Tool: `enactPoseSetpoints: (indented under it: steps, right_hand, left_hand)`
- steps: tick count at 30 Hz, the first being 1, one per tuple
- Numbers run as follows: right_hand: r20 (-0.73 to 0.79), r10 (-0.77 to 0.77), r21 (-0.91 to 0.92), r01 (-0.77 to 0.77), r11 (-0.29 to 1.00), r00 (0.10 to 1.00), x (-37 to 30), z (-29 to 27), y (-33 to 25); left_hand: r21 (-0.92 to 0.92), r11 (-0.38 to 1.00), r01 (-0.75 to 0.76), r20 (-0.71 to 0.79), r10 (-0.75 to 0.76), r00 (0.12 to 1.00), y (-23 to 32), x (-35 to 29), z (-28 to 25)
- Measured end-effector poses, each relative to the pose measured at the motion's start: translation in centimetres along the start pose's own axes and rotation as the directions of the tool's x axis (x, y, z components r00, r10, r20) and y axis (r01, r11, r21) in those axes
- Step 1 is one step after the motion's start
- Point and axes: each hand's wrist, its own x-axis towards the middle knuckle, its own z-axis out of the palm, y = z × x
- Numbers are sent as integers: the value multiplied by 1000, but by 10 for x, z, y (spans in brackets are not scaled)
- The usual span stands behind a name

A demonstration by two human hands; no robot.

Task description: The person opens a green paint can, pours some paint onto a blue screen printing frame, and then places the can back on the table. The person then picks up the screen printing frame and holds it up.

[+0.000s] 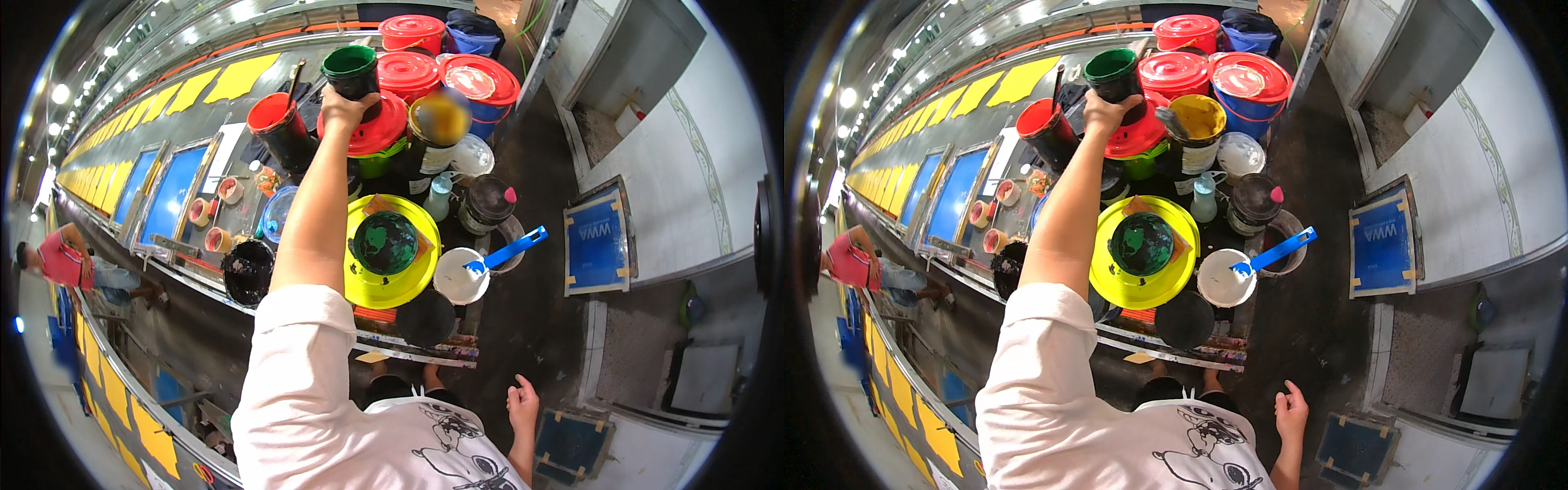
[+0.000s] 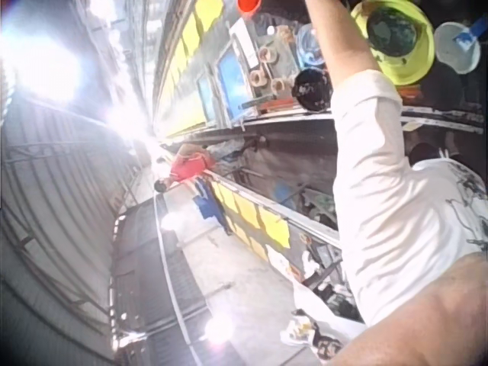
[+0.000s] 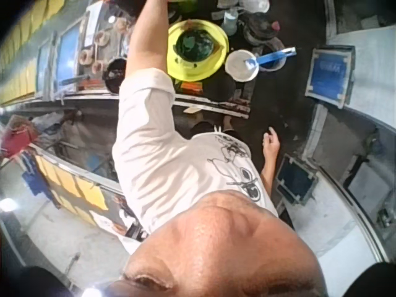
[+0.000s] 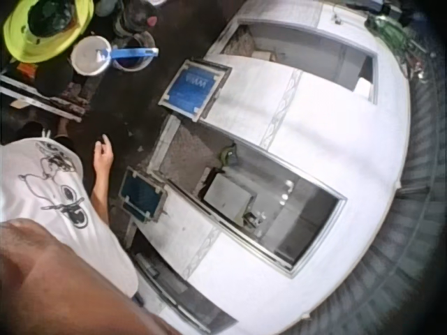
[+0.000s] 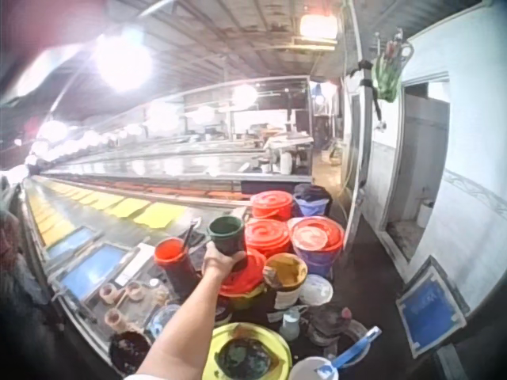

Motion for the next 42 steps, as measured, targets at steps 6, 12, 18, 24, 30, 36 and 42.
enactPoseSetpoints:
  steps: [6, 12, 18, 24, 30, 36, 42]
  right_hand:
    - [-11, -133, -145, 130, 981, 991, 11, 12, -16]
    - [149, -291, -297, 324, 898, 945, 42, 49, -83]
    - [369, -378, -601, 529, 600, 849, 82, 78, -87]
    - [640, -418, -661, 740, 128, 644, 130, 98, -93]
    - [802, -228, -595, 700, -395, 552, 145, 122, -88]
    - [884, 3, -322, 613, -722, 468, 141, 125, -97]
    - [934, -68, -358, 908, -218, 352, 163, 111, -101]
  left_hand:
    - [-67, 998, -19, -11, 19, 1000, 1, -1, 34]
    - [1, 997, -75, 224, 73, 972, -84, 69, 27]
    - [13, 966, 259, 405, -242, 882, -17, 14, -18]
    - [31, 934, -355, 447, 305, 841, 35, -91, -132]
    - [-390, 921, 17, 287, 104, 952, 65, -289, -233]
    - [-479, 750, 457, 175, -429, 886, -6, -472, -299]
    - [-596, 450, 665, -64, -852, 519, -80, -617, -330]
